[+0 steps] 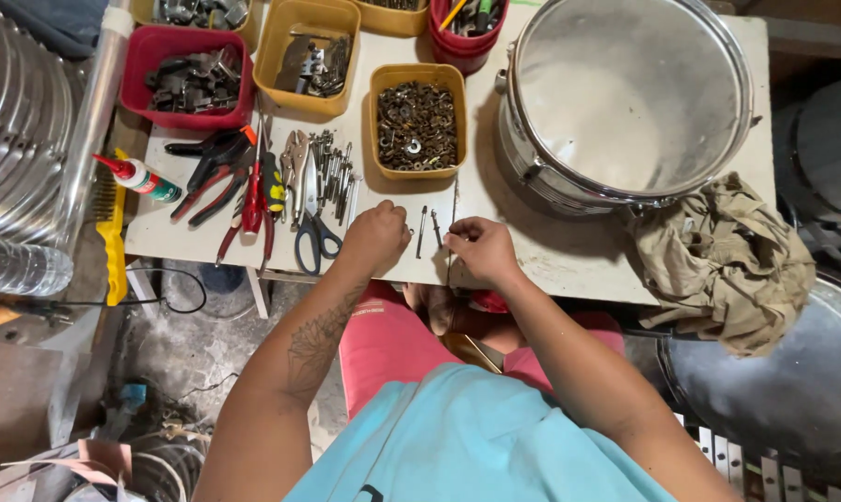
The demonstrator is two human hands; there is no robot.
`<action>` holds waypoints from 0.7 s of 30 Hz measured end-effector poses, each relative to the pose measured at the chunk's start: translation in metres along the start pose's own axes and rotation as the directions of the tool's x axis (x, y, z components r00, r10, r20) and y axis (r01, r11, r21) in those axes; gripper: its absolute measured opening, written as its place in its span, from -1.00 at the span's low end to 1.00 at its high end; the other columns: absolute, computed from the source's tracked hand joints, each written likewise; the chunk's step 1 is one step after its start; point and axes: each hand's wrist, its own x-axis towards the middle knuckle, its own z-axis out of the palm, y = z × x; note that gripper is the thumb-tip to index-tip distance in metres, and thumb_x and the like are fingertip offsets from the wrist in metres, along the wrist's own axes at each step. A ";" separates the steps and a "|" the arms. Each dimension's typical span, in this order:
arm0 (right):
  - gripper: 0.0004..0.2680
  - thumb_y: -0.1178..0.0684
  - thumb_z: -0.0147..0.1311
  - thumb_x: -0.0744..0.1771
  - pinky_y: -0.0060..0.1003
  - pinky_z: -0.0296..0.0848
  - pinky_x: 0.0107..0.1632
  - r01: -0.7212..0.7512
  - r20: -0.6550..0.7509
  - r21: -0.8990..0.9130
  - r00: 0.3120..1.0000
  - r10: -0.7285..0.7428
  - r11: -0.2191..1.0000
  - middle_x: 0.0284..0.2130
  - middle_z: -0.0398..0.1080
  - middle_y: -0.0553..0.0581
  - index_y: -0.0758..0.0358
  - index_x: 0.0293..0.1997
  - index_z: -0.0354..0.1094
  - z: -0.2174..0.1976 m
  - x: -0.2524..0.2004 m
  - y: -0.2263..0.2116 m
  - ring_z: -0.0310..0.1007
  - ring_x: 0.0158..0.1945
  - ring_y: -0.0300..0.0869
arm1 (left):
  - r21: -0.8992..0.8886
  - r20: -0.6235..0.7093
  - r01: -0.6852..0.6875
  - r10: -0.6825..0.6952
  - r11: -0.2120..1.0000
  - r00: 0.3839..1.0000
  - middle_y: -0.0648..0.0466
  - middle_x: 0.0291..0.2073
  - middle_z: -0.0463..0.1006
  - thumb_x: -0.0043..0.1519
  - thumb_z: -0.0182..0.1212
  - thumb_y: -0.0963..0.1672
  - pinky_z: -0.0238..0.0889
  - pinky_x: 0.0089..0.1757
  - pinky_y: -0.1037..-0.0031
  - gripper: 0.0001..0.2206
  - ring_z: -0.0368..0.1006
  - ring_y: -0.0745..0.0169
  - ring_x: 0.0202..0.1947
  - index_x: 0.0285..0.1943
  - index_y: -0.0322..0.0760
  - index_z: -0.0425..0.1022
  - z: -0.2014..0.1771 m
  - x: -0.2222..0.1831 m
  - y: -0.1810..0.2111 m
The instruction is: Repairing a snare drum by sorting through hardware and preparing for assembly on a workbench.
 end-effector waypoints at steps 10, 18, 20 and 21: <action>-0.64 0.14 -0.01 0.39 -0.19 0.64 -0.02 -0.276 0.107 0.580 0.959 0.264 0.767 -0.11 0.43 0.40 0.66 0.28 0.09 -0.006 -0.010 0.012 0.55 -0.13 -0.09 | -0.247 -0.070 0.019 -0.037 0.969 0.997 -0.24 -0.36 0.55 0.15 0.24 -0.08 0.45 -0.16 0.00 -0.74 0.57 -0.39 -0.21 -0.18 -0.42 0.60 -0.020 0.008 0.073; -0.89 0.21 -0.09 0.34 -0.09 0.71 -0.10 -0.274 0.157 0.871 0.942 0.297 0.408 -0.29 0.49 0.30 0.39 -0.07 0.18 -0.018 0.012 0.044 0.66 -0.28 0.00 | -0.129 -0.041 0.223 -0.230 0.966 0.972 -0.28 -0.40 0.60 0.12 0.22 -0.12 0.46 -0.16 -0.03 -0.78 0.60 -0.40 -0.23 -0.21 -0.40 0.63 0.017 0.042 0.035; -0.87 0.22 -0.11 0.35 -0.08 0.71 -0.10 -0.267 0.149 0.862 0.946 0.289 0.430 -0.26 0.49 0.31 0.40 -0.03 0.18 -0.027 0.001 0.030 0.67 -0.26 0.00 | -0.094 -0.020 0.246 -0.249 0.965 0.968 -0.28 -0.42 0.61 0.09 0.26 -0.11 0.47 -0.18 -0.05 -0.78 0.60 -0.40 -0.23 -0.26 -0.41 0.64 0.025 0.047 0.027; -0.86 0.23 -0.12 0.36 -0.08 0.70 -0.09 -0.264 0.142 0.853 0.948 0.285 0.450 -0.24 0.50 0.32 0.41 0.01 0.18 -0.032 -0.005 0.024 0.67 -0.25 0.00 | -0.059 0.004 0.270 -0.271 0.961 0.963 -0.28 -0.44 0.62 0.05 0.29 -0.10 0.47 -0.20 -0.07 -0.78 0.61 -0.40 -0.24 -0.32 -0.42 0.64 0.030 0.049 0.024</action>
